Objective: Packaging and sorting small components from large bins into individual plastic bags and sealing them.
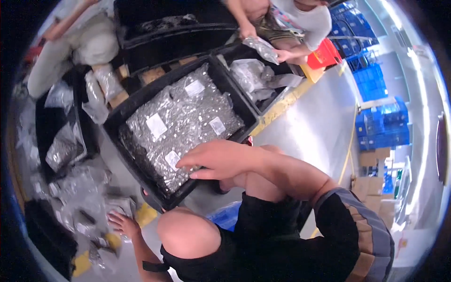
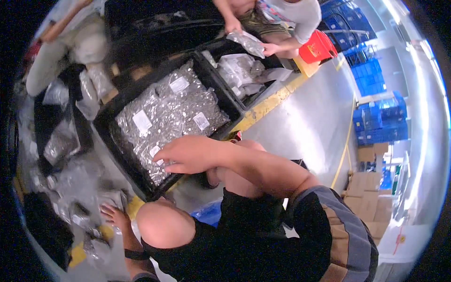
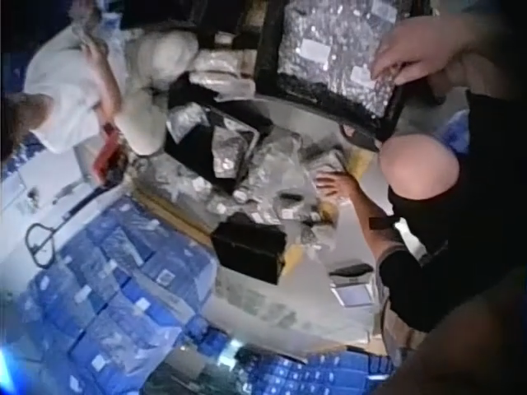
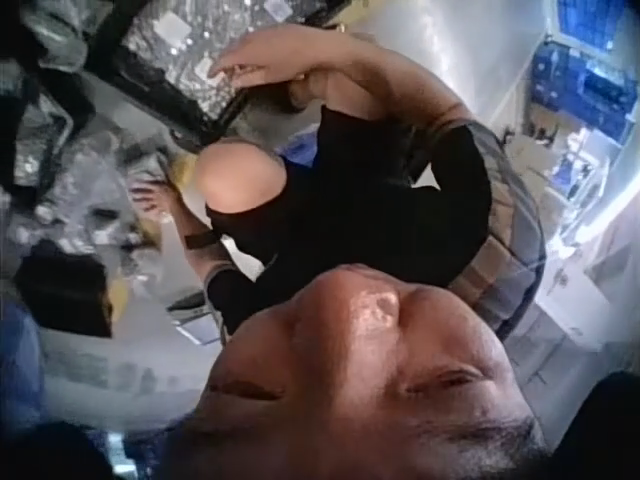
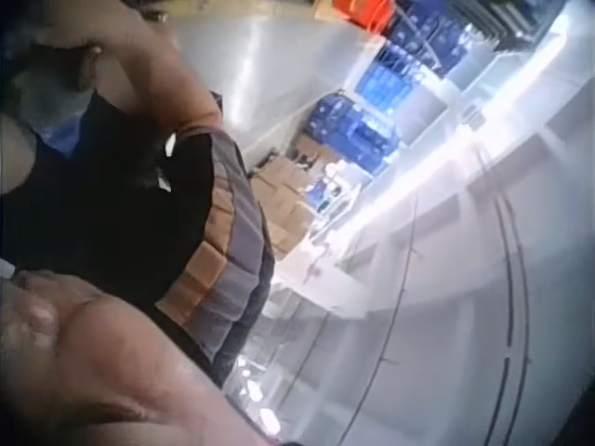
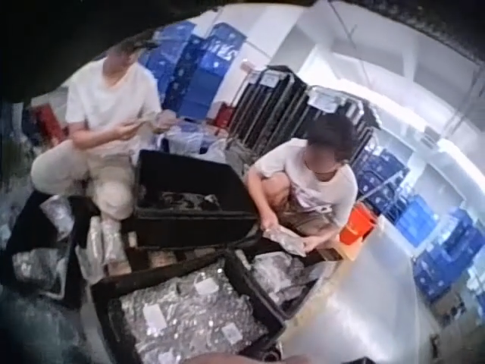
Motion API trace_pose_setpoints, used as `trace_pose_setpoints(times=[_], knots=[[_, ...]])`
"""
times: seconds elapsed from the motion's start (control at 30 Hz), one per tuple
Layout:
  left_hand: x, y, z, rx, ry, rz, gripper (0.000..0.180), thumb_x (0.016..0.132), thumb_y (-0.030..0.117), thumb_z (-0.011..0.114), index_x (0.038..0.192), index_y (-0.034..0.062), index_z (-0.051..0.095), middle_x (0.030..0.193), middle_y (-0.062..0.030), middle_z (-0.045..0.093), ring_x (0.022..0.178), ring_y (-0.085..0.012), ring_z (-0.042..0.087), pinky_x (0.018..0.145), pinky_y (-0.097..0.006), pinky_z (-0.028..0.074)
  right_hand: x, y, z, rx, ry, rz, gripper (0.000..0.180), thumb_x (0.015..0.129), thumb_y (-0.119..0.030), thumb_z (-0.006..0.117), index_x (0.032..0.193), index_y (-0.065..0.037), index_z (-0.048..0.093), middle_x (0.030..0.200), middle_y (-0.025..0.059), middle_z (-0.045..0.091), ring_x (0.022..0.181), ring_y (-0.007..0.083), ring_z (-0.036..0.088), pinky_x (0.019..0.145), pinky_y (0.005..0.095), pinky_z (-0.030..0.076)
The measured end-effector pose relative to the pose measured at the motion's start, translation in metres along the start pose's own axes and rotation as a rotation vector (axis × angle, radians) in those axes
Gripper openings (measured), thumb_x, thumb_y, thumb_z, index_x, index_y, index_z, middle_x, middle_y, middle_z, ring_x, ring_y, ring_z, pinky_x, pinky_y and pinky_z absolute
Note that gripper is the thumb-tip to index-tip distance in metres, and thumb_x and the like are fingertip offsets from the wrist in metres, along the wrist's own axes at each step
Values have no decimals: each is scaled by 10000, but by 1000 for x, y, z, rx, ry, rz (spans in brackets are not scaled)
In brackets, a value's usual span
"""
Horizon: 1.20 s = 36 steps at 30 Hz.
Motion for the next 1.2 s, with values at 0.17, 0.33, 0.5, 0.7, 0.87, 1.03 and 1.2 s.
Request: trace_pose_setpoints(times=[0.17,0.33,0.5,0.7,0.87,1.03,1.2], knots=[[-3,2,-16,-78,-331,102,1246,619,459,821,1527,215,3,1589,-151,-34,1458,-373,21,1100,-632,168,-37,21,-13,-46,82,8,410,916,-268,540,1284,-89,511,1137,154,610,1045,364,570,880,439,461],[-29,-18,-18,-937,-447,280,992,746,349,741,1520,193,140,1571,-191,82,1442,-377,106,1074,-619,242,-59,38,-24,73,72,32,419,911,-273,545,1284,-86,510,1123,153,617,1039,358,574,885,435,459],[-77,14,-114,-1631,-492,457,794,862,216,655,1503,118,196,1547,-208,163,1415,-371,196,1071,-552,289,-77,42,-29,59,145,-50,429,896,-271,574,1276,-80,517,1117,166,618,1041,363,576,883,440,462],[-45,90,-244,-1315,-224,426,682,927,132,583,1483,27,202,1520,-214,237,1382,-363,271,1079,-459,319,-90,27,-41,66,169,-138,421,873,-274,595,1240,-75,544,1087,182,630,1001,382,593,851,466,475],[16,158,-293,-1156,-127,535,691,926,166,593,1478,15,206,1515,-222,247,1362,-394,306,1076,-453,335,-102,52,-63,131,205,-232,410,895,-261,580,1254,-69,531,1088,194,625,1009,374,595,851,458,478],[22,209,-300,-519,146,303,690,931,266,581,1496,102,221,1447,-318,270,1265,-481,382,1023,-482,370,-139,184,-69,321,601,99,260,897,-243,582,1060,-50,642,952,146,669,903,292,642,790,384,500],[28,195,-296,-480,240,345,646,900,213,593,1461,125,287,1385,-377,280,1180,-535,421,960,-515,416,-211,286,-72,36,919,328,141,830,-127,620,916,-37,688,890,138,673,880,312,629,809,393,488]])
Point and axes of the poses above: each hand's wrist, its own x-axis towards the middle knuckle, its own z-axis out of the palm, y = z × x, the point moved 7 cm from there along x, towards the middle knuckle
